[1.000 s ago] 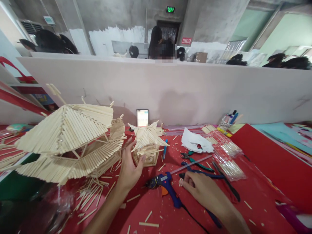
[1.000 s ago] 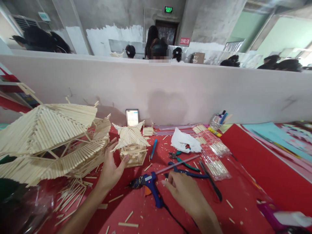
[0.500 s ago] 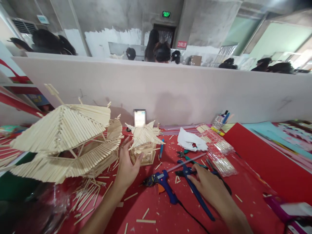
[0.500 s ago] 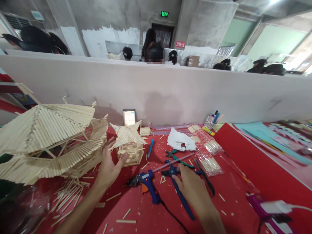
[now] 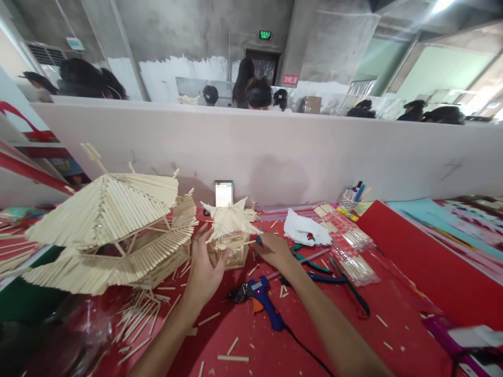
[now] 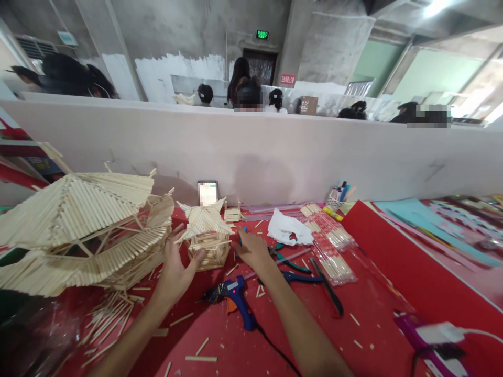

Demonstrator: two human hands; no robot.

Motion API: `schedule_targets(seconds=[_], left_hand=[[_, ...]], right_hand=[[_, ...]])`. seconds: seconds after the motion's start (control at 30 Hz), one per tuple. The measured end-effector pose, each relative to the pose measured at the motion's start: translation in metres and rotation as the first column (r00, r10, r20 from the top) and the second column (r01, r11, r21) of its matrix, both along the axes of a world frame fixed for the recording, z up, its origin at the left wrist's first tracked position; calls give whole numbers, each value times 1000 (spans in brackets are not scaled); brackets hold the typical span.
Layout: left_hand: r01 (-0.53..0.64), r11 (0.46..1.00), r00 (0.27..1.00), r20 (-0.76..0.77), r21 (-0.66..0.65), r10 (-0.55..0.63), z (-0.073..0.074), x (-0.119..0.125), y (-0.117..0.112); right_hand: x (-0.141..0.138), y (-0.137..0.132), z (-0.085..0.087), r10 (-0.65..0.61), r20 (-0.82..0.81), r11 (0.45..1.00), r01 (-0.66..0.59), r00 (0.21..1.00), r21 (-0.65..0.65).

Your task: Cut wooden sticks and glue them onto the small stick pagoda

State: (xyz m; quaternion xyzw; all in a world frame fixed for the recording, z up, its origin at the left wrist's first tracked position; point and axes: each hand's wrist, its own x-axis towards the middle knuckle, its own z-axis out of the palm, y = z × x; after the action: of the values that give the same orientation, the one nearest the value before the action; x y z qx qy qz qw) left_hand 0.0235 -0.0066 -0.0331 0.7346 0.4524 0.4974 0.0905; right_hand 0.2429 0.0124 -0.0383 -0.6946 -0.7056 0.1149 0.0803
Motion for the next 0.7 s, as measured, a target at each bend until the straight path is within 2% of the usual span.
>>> schedule_targets(seconds=[0.1, 0.2, 0.47, 0.7], left_hand=[[-6, 1000, 1000, 3, -27, 6, 0, 1, -1], [-9, 999, 1000, 8, -32, 9, -1, 1, -2], [-9, 998, 1000, 15, -70, 10, -4, 1, -3], [-7, 996, 1000, 25, -92, 9, -3, 2, -4]], right_hand=[[-11, 12, -6, -50, 12, 998, 51, 999, -46], [-10, 13, -10, -88, -10, 995, 88, 996, -49], [21, 3, -15, -58, -230, 992, 83, 971, 97], [17, 3, -16, 0, -512, 953, 156, 859, 261]])
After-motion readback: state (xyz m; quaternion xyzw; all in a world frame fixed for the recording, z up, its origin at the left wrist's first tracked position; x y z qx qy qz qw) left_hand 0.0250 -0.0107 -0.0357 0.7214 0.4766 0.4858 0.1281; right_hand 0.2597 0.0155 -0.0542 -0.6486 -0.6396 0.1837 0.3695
